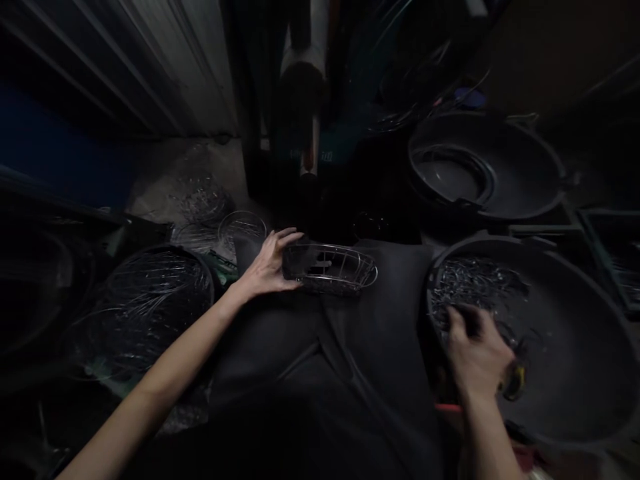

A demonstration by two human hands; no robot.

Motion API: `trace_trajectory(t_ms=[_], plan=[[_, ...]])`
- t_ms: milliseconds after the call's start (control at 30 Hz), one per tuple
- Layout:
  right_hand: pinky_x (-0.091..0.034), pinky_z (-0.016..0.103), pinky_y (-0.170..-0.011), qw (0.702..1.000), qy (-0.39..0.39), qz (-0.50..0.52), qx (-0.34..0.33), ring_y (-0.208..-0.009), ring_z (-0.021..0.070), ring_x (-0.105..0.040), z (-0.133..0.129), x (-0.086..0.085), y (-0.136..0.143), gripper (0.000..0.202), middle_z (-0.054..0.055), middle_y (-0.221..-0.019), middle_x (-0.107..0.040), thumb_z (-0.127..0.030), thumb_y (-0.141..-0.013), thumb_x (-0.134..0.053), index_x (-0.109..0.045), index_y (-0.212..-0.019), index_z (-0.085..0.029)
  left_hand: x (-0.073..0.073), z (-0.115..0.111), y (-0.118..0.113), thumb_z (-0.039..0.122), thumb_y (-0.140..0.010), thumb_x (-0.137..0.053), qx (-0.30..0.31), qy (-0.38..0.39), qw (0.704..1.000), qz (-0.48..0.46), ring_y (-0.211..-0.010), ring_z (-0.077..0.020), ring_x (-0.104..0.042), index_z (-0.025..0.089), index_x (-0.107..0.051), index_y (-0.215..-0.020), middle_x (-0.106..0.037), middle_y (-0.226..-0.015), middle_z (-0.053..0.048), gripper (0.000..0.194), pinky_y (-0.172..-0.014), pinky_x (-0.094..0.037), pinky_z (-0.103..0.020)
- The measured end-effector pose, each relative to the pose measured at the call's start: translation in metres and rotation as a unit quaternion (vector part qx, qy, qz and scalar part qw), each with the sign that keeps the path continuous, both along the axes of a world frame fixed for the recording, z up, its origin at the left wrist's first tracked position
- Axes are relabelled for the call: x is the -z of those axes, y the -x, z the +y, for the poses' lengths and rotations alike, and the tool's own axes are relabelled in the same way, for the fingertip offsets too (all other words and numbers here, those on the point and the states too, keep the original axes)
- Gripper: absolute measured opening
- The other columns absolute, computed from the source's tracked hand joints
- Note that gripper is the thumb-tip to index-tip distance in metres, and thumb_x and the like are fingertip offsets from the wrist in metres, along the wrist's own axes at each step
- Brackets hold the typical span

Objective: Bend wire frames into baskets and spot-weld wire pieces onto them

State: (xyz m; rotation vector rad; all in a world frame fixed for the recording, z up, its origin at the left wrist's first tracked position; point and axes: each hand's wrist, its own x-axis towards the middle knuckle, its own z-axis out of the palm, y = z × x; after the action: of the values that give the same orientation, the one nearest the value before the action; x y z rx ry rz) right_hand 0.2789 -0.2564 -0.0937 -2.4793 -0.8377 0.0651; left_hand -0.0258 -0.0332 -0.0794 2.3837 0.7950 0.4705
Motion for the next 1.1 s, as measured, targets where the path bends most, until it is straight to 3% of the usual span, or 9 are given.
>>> trace_trajectory(t_ms=[100,167,267,400,467,533,733,1100], plan=[[-0.048,0.035,-0.077,0.991,-0.019,0.074,-0.108,-0.079,0.0249,-0.065,0.009,0.005,0.028,0.045,0.012,-0.089,-0.07,-0.058,-0.075,-0.045,-0.067,-0.085,-0.019,-0.006,-0.001,0.0,0.043,-0.061,-0.077,0.004,-0.023,0.999,-0.022,-0.13,-0.0301,-0.036,0.019,-0.031,-0.134,-0.036,-0.137,-0.017,0.089,-0.112,-0.017,-0.055],[-0.05,0.035,-0.075,0.986,-0.044,0.141,-0.08,-0.075,0.0233,-0.066,0.016,0.003,0.04,0.044,0.01,-0.087,-0.071,-0.056,-0.074,-0.05,-0.068,-0.086,-0.017,-0.014,-0.002,-0.003,0.042,-0.062,-0.077,0.009,-0.047,0.999,-0.025,-0.13,-0.0302,-0.035,0.02,-0.033,-0.132,-0.035,-0.137,-0.016,0.085,-0.112,-0.017,-0.056],[-0.053,0.031,-0.063,0.966,-0.096,0.238,-0.019,-0.063,0.0189,-0.065,0.032,-0.02,0.057,0.042,0.007,-0.079,-0.07,-0.052,-0.071,-0.06,-0.069,-0.092,-0.016,-0.027,-0.004,-0.011,0.039,-0.062,-0.077,0.027,-0.072,0.997,-0.009,-0.13,-0.0317,-0.033,0.02,-0.035,-0.131,-0.035,-0.136,-0.017,0.083,-0.111,-0.017,-0.057],[-0.055,0.029,-0.058,0.905,-0.123,0.388,-0.128,-0.058,0.0169,-0.065,0.067,-0.06,0.089,0.038,0.004,-0.071,-0.068,-0.05,-0.071,-0.067,-0.067,-0.086,-0.015,-0.038,-0.007,-0.022,0.034,-0.063,-0.077,0.038,-0.087,0.995,0.015,-0.13,-0.0332,-0.032,0.02,-0.036,-0.131,-0.033,-0.136,-0.017,0.081,-0.111,-0.019,-0.058],[-0.055,0.027,-0.055,0.87,-0.125,0.446,-0.172,-0.056,0.0165,-0.065,0.087,-0.067,0.103,0.037,0.004,-0.066,-0.067,-0.05,-0.07,-0.068,-0.064,-0.08,-0.015,-0.041,-0.008,-0.026,0.03,-0.063,-0.077,0.038,-0.099,0.994,0.015,-0.131,-0.0333,-0.03,0.019,-0.035,-0.133,-0.031,-0.137,-0.017,0.082,-0.111,-0.021,-0.057],[-0.054,0.026,-0.052,0.854,-0.132,0.469,-0.184,-0.054,0.016,-0.065,0.104,-0.065,0.111,0.037,0.002,-0.063,-0.065,-0.05,-0.07,-0.069,-0.061,-0.077,-0.015,-0.044,-0.008,-0.028,0.024,-0.064,-0.075,0.037,-0.112,0.993,0.019,-0.133,-0.0339,-0.026,0.017,-0.032,-0.134,-0.029,-0.139,-0.019,0.083,-0.11,-0.026,-0.055],[-0.054,0.028,-0.056,0.873,-0.157,0.426,-0.176,-0.059,0.0179,-0.066,0.137,-0.051,0.123,0.033,0.002,-0.069,-0.066,-0.051,-0.075,-0.064,-0.057,-0.079,-0.018,-0.052,-0.003,-0.025,0.019,-0.068,-0.071,0.029,-0.132,0.99,0.031,-0.134,-0.035,-0.023,0.017,-0.036,-0.132,-0.025,-0.141,-0.019,0.073,-0.105,-0.036,-0.053],[-0.048,0.026,-0.063,0.919,-0.206,0.256,-0.22,-0.066,0.0163,-0.063,0.175,-0.065,0.142,0.026,0.001,-0.074,-0.066,-0.045,-0.083,-0.055,-0.059,-0.083,-0.02,-0.063,0.03,-0.016,0.021,-0.067,-0.072,-0.009,-0.137,0.99,-0.016,-0.134,-0.0354,-0.025,0.02,-0.037,-0.129,-0.025,-0.14,-0.018,0.072,-0.103,-0.038,-0.055]])
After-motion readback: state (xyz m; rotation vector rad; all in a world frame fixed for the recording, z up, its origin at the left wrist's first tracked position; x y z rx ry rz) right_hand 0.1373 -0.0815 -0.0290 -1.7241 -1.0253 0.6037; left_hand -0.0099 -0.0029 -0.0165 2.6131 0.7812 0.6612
